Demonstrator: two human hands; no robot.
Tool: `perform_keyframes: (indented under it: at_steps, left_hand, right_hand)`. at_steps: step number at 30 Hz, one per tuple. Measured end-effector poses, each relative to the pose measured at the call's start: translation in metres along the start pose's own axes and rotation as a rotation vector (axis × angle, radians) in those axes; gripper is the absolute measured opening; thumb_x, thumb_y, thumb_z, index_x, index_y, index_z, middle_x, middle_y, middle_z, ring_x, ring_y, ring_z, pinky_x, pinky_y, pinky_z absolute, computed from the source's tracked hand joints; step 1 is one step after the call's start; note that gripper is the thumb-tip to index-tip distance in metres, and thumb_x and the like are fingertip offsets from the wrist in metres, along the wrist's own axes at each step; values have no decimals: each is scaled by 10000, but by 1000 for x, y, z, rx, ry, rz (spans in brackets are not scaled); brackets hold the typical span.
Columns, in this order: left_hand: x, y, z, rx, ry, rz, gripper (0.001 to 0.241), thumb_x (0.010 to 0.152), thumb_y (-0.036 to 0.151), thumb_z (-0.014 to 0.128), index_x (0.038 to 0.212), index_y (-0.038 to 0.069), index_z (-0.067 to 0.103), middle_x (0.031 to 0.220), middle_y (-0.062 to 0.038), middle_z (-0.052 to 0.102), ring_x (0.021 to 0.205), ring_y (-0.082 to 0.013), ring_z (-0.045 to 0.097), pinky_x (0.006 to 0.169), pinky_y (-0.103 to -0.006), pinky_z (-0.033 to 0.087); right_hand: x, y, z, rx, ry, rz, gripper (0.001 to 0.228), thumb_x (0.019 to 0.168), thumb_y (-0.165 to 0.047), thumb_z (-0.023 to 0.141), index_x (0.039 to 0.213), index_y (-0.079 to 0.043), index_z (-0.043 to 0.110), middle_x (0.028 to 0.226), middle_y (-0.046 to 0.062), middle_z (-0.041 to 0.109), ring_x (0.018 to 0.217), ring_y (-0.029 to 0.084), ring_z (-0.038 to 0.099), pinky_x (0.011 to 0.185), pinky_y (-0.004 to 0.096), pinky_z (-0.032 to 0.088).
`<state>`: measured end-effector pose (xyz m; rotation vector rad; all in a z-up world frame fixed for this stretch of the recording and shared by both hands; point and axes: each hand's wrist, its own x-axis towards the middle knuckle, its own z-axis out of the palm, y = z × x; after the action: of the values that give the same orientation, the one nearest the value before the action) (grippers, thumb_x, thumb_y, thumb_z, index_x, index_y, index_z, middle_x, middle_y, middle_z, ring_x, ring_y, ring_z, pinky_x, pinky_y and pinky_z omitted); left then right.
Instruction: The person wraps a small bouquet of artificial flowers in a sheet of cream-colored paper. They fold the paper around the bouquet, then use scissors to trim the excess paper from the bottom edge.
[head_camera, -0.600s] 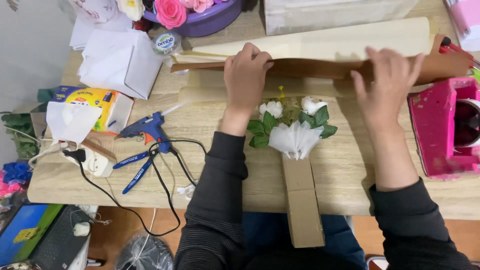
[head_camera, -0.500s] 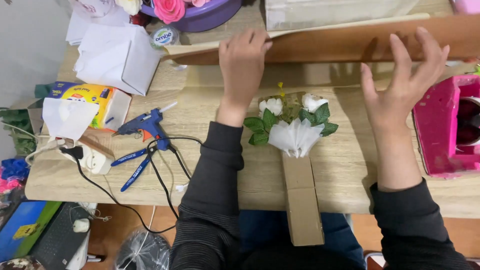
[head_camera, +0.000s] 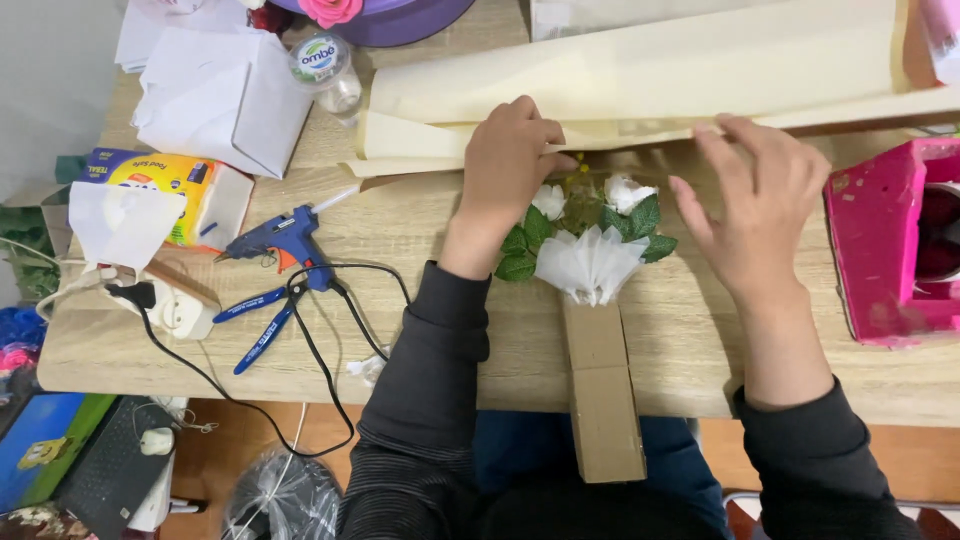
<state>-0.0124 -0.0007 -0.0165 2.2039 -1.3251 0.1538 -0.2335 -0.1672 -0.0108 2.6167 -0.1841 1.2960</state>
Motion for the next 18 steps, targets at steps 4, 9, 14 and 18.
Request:
perform_keyframes:
  at_steps: [4, 9, 14, 18]
  left_hand:
    - [-10, -2, -12, -146, -23, 43, 431, 975, 414, 654, 678, 109, 722, 759, -11, 475, 724, -181, 508, 629, -338, 381]
    - [-4, -4, -33, -29, 273, -48, 295, 979, 416, 633, 937, 146, 745, 948, 23, 608, 874, -163, 569, 870, -384, 417]
    - [-1, 28, -92, -24, 666, 140, 117, 1006, 216, 667, 968, 121, 722, 947, 2, 611, 833, -181, 595, 754, -362, 471]
    - [-10, 51, -126, 23, 814, 219, 166, 1080, 178, 568, 1084, 67, 691, 879, -8, 682, 764, -147, 644, 685, -277, 494]
  right_hand:
    - [-20, 6, 12, 42, -179, -35, 137, 1012, -265, 912, 1106, -245, 815, 1154, -25, 767, 1050, 197, 640, 1046, 397, 303]
    - [-22, 3, 12, 28, -353, 51, 156, 998, -229, 786, 1145, -206, 738, 1077, -54, 763, 983, 217, 644, 972, 399, 316]
    - [-20, 1, 13, 20, -381, 68, 161, 1013, -274, 785, 1155, -210, 745, 1039, -52, 768, 983, 218, 650, 968, 401, 321]
    - [-13, -3, 7, 135, -377, 116, 342, 1084, -387, 701, 1333, -159, 759, 1164, 42, 773, 1031, 239, 656, 966, 401, 308]
